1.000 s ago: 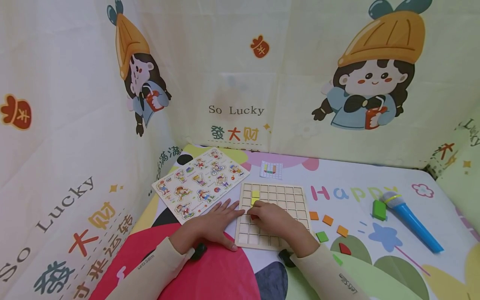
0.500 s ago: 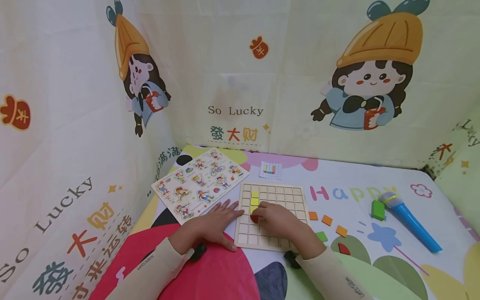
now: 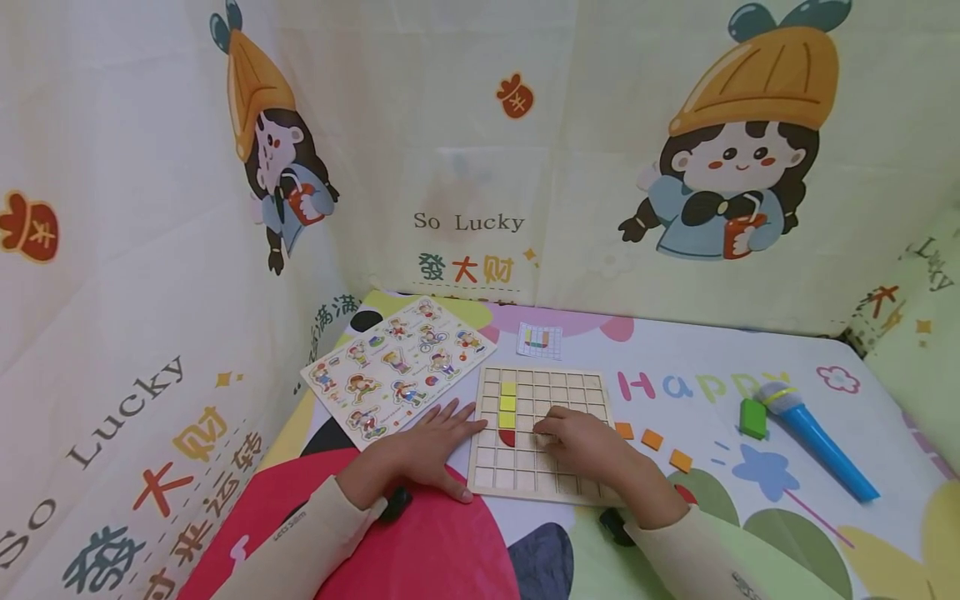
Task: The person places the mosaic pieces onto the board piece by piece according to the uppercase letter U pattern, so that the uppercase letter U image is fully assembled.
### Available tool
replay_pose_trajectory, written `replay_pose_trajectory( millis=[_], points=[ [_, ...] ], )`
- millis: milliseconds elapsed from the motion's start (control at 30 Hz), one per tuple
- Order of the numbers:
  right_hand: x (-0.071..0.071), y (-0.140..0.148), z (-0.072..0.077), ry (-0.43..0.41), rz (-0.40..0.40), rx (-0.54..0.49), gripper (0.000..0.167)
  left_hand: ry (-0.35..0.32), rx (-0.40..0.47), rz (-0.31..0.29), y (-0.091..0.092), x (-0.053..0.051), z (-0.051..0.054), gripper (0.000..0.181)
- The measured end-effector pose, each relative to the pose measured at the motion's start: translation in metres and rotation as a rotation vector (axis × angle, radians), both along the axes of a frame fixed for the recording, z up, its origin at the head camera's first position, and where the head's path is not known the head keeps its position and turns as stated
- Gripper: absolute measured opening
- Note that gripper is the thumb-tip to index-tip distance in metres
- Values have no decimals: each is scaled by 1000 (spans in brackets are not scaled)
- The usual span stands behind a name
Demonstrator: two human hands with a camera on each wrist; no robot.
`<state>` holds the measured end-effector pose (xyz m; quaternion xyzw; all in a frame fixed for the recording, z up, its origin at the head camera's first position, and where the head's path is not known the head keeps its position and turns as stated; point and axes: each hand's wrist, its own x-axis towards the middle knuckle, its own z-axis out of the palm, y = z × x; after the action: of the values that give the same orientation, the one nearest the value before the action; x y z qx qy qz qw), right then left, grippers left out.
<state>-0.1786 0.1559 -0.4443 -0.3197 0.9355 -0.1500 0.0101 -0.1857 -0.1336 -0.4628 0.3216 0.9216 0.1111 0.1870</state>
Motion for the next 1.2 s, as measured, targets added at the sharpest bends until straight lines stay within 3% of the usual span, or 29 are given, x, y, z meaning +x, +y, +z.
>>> replay_pose_trajectory(
  millis=[367, 700, 1000, 1200],
  points=[
    [7, 45, -5, 38, 24, -34, 24, 6, 9, -6, -1, 0, 0, 110],
    [12, 83, 6, -116, -76, -47, 28, -1, 11, -2, -1, 1, 1, 111],
    [20, 111, 12, -129, -56, -51, 30, 9, 19, -13, -1, 0, 1, 110],
    [22, 121, 9, -168, -98, -34, 35, 1, 17, -9, 0, 2, 4, 109]
  ],
)
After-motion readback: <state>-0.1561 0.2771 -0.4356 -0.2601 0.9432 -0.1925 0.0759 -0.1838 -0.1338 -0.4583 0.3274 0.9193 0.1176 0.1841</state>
